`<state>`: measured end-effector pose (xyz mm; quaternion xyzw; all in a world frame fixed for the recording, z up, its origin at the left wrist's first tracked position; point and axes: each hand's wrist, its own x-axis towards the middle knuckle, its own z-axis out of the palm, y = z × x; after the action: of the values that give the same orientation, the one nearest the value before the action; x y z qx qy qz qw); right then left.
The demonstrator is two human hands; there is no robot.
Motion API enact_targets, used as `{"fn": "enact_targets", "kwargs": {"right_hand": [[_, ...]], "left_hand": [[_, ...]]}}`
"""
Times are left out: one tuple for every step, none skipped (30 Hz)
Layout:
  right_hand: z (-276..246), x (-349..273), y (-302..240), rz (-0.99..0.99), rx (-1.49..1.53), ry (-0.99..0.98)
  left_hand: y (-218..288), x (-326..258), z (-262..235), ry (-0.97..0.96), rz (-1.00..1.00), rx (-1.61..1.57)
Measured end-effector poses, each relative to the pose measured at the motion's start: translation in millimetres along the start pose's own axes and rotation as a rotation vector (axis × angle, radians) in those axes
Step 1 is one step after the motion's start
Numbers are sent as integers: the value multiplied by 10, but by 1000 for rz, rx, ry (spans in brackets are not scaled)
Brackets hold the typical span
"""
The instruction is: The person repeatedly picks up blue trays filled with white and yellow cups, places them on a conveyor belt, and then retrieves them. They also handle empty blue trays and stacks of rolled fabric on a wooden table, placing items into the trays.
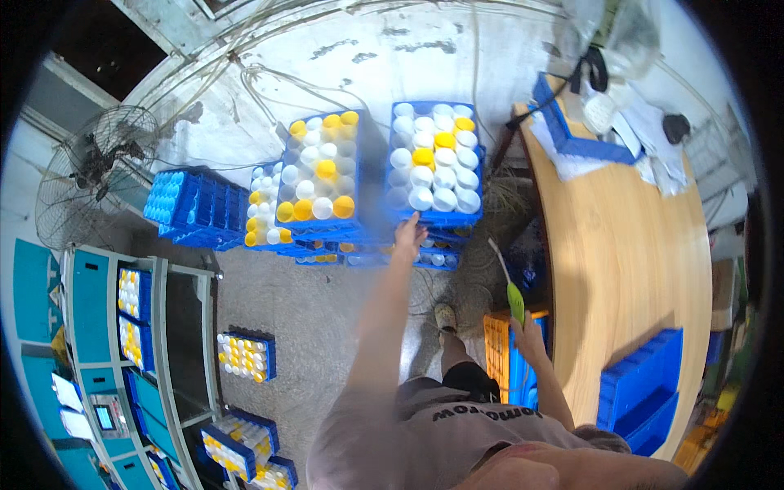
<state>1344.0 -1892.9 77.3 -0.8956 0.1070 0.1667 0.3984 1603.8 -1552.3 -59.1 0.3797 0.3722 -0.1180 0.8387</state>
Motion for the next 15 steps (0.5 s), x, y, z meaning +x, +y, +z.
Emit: {"fn": "enact_targets", "kwargs": {"right_hand": [[14,80,4,42,-64,-23],[14,146,-9,-80,-71,53],[3,215,-41,-140,-72,116],[-19,288,-94,-205,-66,179],[-42,344,-157,-111,-24,209],[-113,449,-220,-79,14,162],[-199,533,-280,-43,48,112],[-265,594,-341,-4,80,59],[-337,645,-398,15,139,71],[-384,716,-452,-22,154,95],[-419,771,-500,26,194,98],[-450,800,-546,105,237,77],[-471,838,-589,45,323,94],[-454,855,-638,-5,400,137],[-434,870,-691,-102,506,163]], "left_hand": [[73,176,216,79,2,-10],[104,290,365,153,9,-15],[118,370,461,270,-23,-62],[154,430,517,368,-58,-104],[172,476,556,466,-74,-63],[170,479,520,400,-20,1],[136,451,455,375,20,12],[100,417,363,376,53,25],[49,359,252,406,64,35],[-40,242,85,419,94,41],[-188,37,-147,361,225,9],[-337,-196,-382,369,227,-12],[-447,-458,-682,345,174,-16],[-560,-777,-1014,295,185,-12],[-635,-1097,-1342,256,185,-11]]}}
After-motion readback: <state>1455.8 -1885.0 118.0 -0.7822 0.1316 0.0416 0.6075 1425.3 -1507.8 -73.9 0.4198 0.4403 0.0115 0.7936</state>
